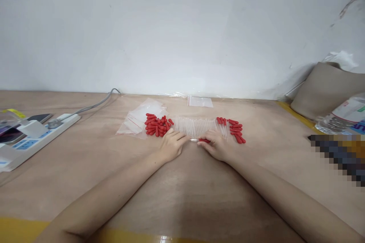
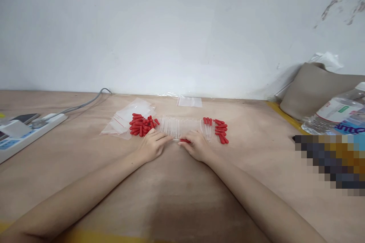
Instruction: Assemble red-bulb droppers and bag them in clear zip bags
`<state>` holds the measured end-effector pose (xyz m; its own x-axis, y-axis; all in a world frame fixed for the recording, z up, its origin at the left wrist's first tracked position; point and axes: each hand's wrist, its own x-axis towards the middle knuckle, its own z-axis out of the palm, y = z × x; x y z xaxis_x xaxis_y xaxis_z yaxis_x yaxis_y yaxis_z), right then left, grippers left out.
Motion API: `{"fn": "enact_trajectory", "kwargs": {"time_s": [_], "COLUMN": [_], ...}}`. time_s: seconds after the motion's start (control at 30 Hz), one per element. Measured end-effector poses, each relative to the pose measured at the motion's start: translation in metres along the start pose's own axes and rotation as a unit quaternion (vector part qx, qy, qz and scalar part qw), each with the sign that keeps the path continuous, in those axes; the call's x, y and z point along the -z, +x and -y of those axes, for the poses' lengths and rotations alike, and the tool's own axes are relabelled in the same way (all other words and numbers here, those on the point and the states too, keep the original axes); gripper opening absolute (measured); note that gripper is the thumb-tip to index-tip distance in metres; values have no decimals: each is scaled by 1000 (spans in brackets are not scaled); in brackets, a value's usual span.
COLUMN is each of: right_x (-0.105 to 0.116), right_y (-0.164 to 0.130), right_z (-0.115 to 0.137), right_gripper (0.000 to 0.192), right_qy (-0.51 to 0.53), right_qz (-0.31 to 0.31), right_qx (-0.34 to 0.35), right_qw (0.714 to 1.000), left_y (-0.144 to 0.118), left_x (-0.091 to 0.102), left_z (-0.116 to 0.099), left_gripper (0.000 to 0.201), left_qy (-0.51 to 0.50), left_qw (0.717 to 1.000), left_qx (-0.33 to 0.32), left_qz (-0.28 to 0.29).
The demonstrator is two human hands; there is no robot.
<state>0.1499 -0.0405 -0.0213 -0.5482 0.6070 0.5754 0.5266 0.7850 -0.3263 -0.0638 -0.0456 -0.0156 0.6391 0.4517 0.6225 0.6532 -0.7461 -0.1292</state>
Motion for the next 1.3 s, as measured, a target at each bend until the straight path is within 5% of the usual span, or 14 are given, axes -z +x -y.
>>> {"fn": "enact_trajectory", "kwargs": {"time_s": [0.3, 1.0, 1.3], "right_x": [1, -6, -4], "right_y": [-4, -3, 0], "right_z": [-5, 7, 8], "right_gripper": [16, 13, 15], "right_qy": [-17, -55, 8], "right_qz": [-26, -43, -21], "right_qx": [-19, 76, 37], "right_qw": [999, 995, 999], "left_y": [-3, -4, -4], "left_x": [-6, -6, -6], "left_z": [3, -6, -6], "left_gripper": [22, 19, 19], "left_qy": [-60, -95, -112], "left_qw": [997, 995, 994], "left_qx": [48, -7, 7], "left_qz": [-2, -42, -14]}}
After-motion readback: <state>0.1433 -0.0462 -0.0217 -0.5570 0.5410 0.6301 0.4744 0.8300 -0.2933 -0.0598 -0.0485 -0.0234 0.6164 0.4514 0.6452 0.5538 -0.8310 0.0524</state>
